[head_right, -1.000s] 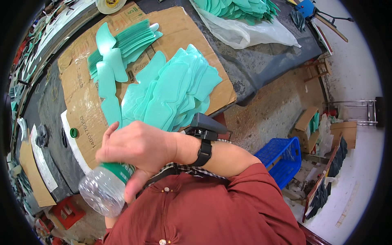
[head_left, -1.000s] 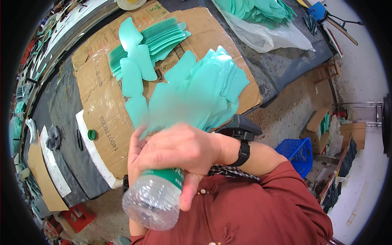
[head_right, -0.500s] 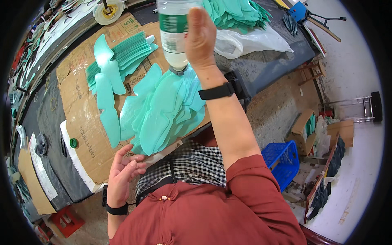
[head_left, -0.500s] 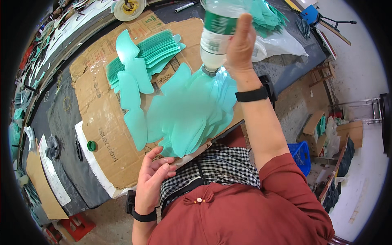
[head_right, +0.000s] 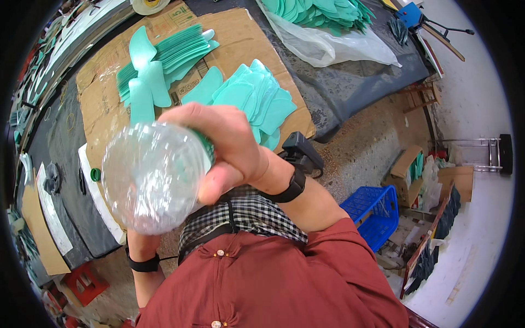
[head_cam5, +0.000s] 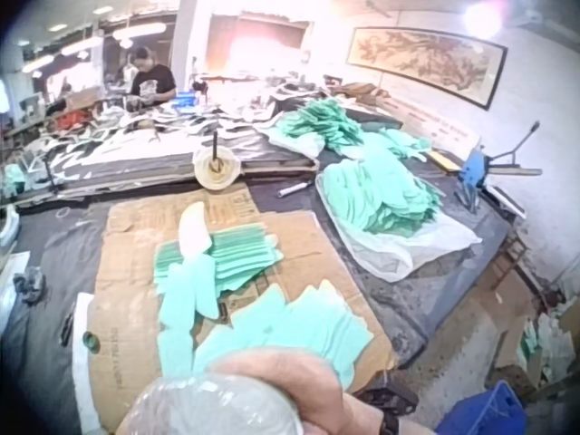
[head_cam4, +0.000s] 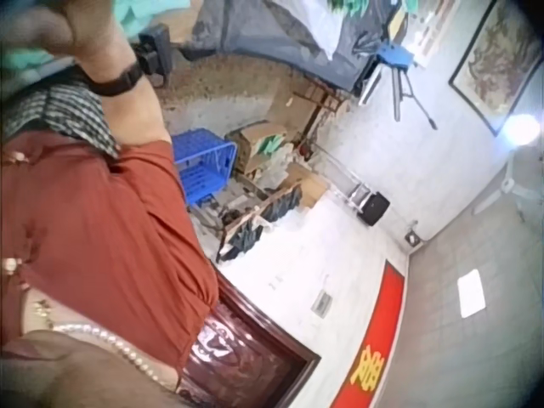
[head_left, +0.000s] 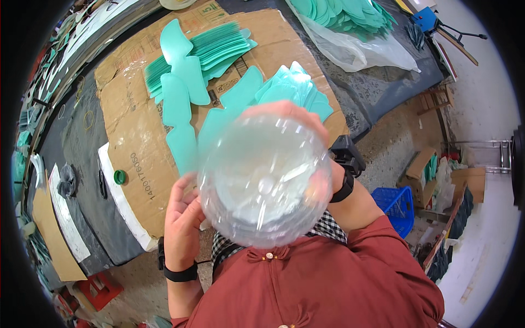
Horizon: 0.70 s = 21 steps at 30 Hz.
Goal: Applying industrial glue to green shoe components using a squeeze bottle.
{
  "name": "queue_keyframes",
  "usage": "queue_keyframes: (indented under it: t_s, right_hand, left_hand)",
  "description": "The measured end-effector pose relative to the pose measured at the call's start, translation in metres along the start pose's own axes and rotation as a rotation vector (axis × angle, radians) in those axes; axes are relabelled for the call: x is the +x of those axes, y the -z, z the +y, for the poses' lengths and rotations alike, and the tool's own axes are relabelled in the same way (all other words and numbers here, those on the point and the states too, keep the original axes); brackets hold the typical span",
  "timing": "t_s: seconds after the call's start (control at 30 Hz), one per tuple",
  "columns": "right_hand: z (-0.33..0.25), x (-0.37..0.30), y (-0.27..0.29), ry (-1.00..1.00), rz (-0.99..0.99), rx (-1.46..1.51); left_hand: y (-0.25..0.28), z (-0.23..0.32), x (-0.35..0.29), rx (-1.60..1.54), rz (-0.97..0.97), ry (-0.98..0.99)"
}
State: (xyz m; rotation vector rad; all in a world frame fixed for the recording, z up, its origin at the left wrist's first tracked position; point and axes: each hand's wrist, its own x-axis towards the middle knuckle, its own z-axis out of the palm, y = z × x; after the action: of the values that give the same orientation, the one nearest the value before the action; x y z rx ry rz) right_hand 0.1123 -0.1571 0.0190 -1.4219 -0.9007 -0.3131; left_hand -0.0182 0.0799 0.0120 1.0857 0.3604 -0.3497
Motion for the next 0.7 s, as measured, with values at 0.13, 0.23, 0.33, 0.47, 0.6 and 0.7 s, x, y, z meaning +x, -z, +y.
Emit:
queue_keyframes:
  t_s: [0.13,0.23,0.33,0.47,0.6,0.7]
  right_hand:
    - [-0.015,0.004,-0.022,0.129,-0.091,-0.02]
    - [-0.035,-0.004,-0.051,0.185,-0.196,0.071]
    - [-0.045,-0.014,-0.062,0.156,-0.397,0.004]
    - [-0.031,-0.027,-0.031,0.128,-0.315,-0.112]
    - [-0.017,-0.031,0.01,-0.397,0.339,0.177]
    - [-0.032,-0.021,0.011,-0.213,0.137,0.116]
  left_hand:
    - [0.009,0.005,-0.007,-0.033,0.117,-0.039]
    - [0.017,0.006,-0.01,-0.153,0.137,-0.019]
    - [0.023,0.005,-0.01,-0.151,0.123,-0.103]
    - [0.029,0.005,-0.014,-0.138,0.142,-0.119]
    - [0.036,0.004,-0.018,-0.139,0.143,-0.154]
    - [0.04,0.002,-0.017,-0.157,0.153,-0.159]
